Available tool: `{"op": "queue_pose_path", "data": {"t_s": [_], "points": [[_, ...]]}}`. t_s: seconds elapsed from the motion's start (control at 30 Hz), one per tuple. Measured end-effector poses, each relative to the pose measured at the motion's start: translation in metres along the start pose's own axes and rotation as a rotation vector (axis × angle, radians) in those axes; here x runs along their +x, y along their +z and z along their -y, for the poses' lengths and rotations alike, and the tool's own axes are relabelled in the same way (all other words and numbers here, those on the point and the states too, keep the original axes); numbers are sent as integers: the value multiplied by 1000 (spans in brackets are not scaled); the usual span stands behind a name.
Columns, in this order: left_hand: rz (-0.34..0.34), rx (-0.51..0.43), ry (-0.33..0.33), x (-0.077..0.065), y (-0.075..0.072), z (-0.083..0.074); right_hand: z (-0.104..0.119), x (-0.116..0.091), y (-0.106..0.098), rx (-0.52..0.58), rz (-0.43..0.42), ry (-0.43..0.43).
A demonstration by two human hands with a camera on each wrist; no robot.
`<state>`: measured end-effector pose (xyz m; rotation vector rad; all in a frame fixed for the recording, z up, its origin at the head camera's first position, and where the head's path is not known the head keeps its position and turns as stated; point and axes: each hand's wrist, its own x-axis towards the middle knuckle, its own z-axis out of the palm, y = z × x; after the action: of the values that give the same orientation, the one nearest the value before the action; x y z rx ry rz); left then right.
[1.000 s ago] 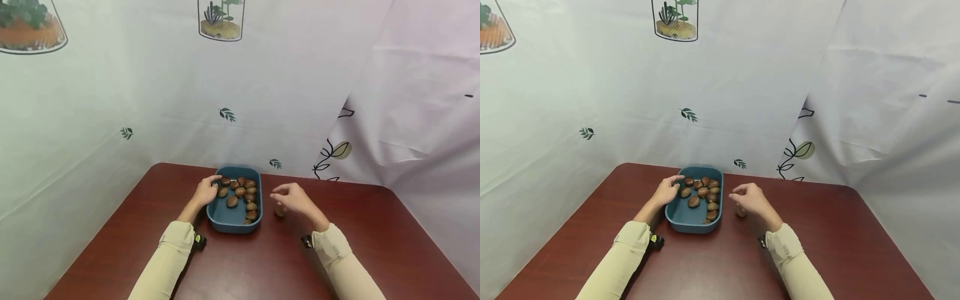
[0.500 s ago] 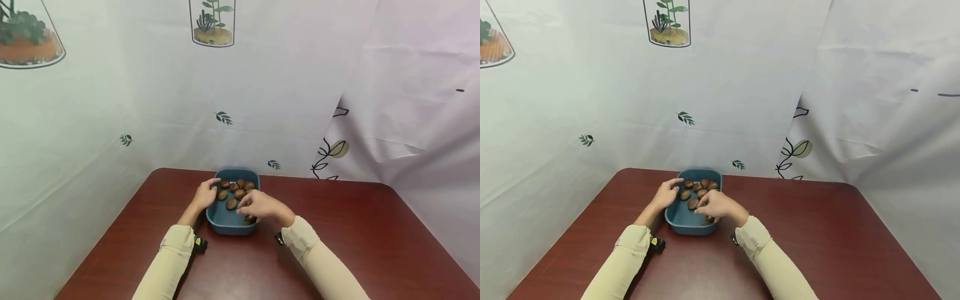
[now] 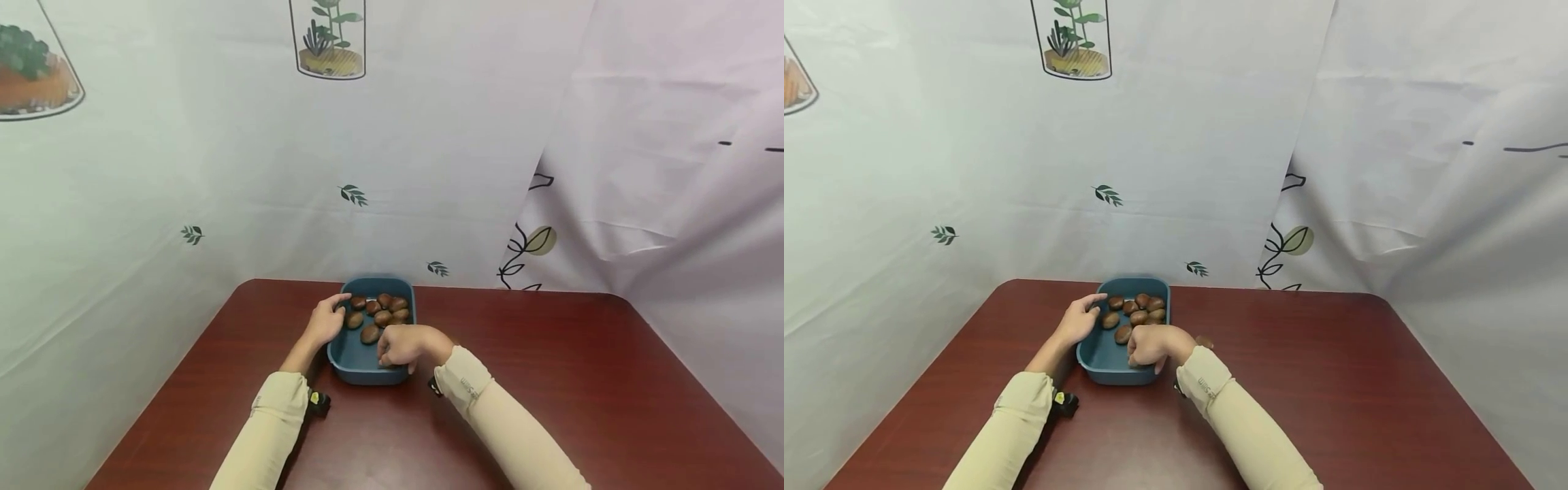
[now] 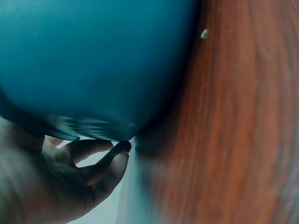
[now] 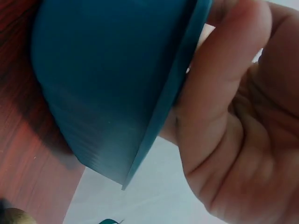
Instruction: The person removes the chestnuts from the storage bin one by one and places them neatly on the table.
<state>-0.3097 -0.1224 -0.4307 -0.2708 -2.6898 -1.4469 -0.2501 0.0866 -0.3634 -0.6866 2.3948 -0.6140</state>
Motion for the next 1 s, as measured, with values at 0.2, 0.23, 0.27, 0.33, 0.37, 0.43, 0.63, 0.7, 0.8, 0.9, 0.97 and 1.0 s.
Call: {"op": "queue_pose_path", "data": {"t_s": [0.2,0.23,0.27,0.33,0.37,0.43,0.63,0.7,0.8,0.9,0.97,1.0], "points": [[-15,7,-6,0,-1,1,1,12,-1,-37,61,-42],[-16,6,-8,0,-1,1,1,14,-1,-36,71,-58],[-15,7,-9,0,0,2,0,16,0,-29,83,-74],[-10,3,-13,0,1,2,-3,20,1,-2,101,-103],[-6,1,-15,0,1,2,-5,21,2,17,108,-114],[2,-5,-15,-1,1,1,-7,24,4,55,118,-130],[-11,-9,-7,-2,0,1,-10,31,9,152,117,-149],[-16,-15,-11,-3,0,1,-11,35,12,186,118,-167],[-8,-18,-11,-4,0,2,-13,40,18,249,113,-195],[3,-12,-5,-3,1,2,-16,41,21,347,99,-199],[-1,-4,-1,-2,2,1,-17,39,20,428,96,-200],[-5,1,0,-2,1,1,-16,37,19,466,97,-200]]}}
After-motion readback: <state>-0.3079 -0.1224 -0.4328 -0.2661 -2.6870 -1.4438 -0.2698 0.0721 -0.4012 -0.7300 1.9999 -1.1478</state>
